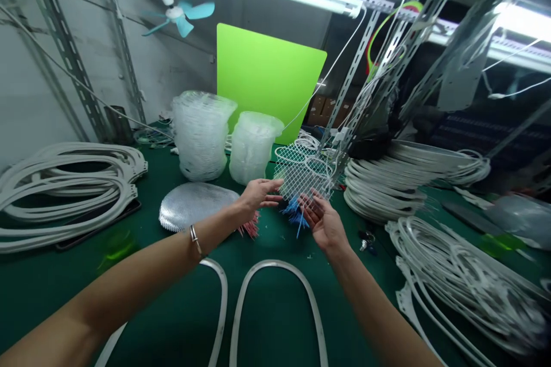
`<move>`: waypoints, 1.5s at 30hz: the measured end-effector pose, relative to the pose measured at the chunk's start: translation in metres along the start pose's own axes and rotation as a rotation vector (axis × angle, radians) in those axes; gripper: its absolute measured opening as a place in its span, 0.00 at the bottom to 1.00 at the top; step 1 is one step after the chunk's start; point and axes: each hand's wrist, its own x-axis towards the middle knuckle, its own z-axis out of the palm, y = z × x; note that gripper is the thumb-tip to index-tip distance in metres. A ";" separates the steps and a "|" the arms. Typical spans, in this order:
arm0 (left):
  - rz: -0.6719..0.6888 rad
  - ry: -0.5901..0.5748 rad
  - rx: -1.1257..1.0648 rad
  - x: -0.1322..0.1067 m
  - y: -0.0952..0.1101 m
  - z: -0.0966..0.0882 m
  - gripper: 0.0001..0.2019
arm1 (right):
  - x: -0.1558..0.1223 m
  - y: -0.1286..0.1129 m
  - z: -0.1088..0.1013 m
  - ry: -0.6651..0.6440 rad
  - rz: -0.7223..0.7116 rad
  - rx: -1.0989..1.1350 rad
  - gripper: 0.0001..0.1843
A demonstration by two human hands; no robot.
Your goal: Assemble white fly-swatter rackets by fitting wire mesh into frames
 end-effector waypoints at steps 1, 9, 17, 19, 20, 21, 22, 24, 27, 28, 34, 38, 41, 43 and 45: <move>-0.017 -0.028 -0.045 -0.011 -0.001 0.002 0.17 | -0.016 0.004 -0.005 -0.004 0.019 -0.001 0.20; -0.264 -0.095 -0.312 -0.157 -0.027 0.006 0.16 | -0.150 0.054 -0.053 -0.050 0.235 -0.039 0.37; -0.325 0.186 -0.118 -0.227 -0.077 -0.036 0.17 | -0.221 0.104 -0.102 0.195 0.562 -0.073 0.48; -0.256 0.187 -0.090 -0.226 -0.079 -0.039 0.14 | -0.220 0.108 -0.100 0.181 0.535 -0.056 0.47; -0.232 0.173 -0.083 -0.224 -0.079 -0.039 0.12 | -0.218 0.108 -0.097 0.178 0.530 -0.050 0.47; -0.217 0.154 -0.078 -0.222 -0.078 -0.038 0.11 | -0.216 0.109 -0.095 0.179 0.531 -0.047 0.47; -0.211 0.143 -0.073 -0.221 -0.078 -0.037 0.10 | -0.214 0.109 -0.094 0.182 0.534 -0.047 0.47; -0.213 0.134 -0.063 -0.218 -0.078 -0.036 0.09 | -0.212 0.111 -0.093 0.191 0.545 -0.059 0.48; -0.225 0.122 -0.057 -0.215 -0.082 -0.036 0.08 | -0.211 0.114 -0.095 0.204 0.543 -0.090 0.47; -0.226 0.114 -0.052 -0.215 -0.083 -0.036 0.08 | -0.211 0.115 -0.095 0.208 0.537 -0.098 0.47; -0.117 -0.057 0.246 -0.217 -0.078 -0.029 0.08 | -0.206 0.121 -0.098 0.235 0.585 -0.081 0.43; 0.153 -0.338 0.644 -0.213 -0.079 -0.005 0.17 | -0.202 0.126 -0.102 0.225 0.611 -0.090 0.36; 0.358 -0.418 0.921 -0.202 -0.098 0.016 0.27 | -0.201 0.130 -0.105 0.212 0.584 -0.085 0.35; 0.404 -0.382 1.073 -0.194 -0.114 0.025 0.30 | -0.200 0.131 -0.104 0.211 0.583 -0.090 0.33; 0.404 -0.350 1.179 -0.189 -0.127 0.028 0.30 | -0.201 0.129 -0.101 0.209 0.587 -0.092 0.32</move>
